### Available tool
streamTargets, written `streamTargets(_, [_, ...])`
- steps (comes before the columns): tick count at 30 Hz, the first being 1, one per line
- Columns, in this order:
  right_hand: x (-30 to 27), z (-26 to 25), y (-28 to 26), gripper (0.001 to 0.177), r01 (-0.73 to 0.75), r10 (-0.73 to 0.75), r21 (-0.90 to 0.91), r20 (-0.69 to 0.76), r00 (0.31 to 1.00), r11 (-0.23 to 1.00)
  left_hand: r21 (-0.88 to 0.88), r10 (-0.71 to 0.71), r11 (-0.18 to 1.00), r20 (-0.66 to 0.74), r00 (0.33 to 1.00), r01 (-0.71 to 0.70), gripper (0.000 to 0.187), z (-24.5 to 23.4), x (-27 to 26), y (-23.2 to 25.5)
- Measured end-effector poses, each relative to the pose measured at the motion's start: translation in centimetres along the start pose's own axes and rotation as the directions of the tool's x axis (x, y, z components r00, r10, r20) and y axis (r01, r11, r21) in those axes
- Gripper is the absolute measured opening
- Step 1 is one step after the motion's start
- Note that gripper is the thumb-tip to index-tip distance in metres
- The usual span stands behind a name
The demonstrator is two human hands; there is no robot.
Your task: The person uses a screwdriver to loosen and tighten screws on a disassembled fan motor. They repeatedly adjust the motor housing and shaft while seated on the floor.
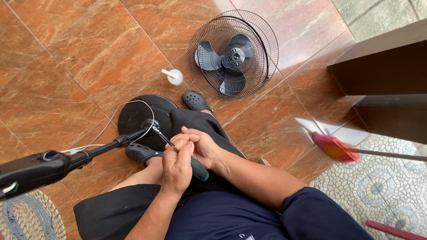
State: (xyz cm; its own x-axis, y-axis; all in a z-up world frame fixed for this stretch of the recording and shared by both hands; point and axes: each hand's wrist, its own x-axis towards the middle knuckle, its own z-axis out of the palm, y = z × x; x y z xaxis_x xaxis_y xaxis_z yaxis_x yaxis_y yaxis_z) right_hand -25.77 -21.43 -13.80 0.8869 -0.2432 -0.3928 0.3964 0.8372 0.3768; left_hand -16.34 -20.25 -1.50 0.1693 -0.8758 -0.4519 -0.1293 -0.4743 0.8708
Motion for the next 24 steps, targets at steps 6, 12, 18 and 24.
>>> streamTargets(6, [0.2, 1.8, -3.5, 0.052, 0.096, -0.097, -0.014, -0.129, 0.987, 0.995, -0.161, -0.035, 0.986, 0.046, 0.998, 0.042, 0.025, 0.8, 2.5, 0.1])
streamTargets(12, [0.1, 0.2, -8.8, 0.037, 0.182, -0.276, -0.388, -0.202, 0.94, 0.904, -0.51, -0.19, 0.82, 0.188, 0.964, 0.261, 0.036, 0.1, 5.1, 0.0])
streamTargets(18, [1.1, -5.4, -14.6, 0.023, 0.038, -0.548, -0.887, -0.251, 0.798, 0.461, -0.511, -0.395, 0.757, 0.14, 0.908, 0.407, 0.036, -0.7, 6.5, -2.6])
streamTargets(24, [3.8, -17.3, -19.6, 0.036, 0.077, -0.602, -0.74, -0.477, 0.641, 0.668, -0.383, -0.453, 0.766, 0.247, 0.856, 0.516, 0.038, -0.6, 7.7, -5.0])
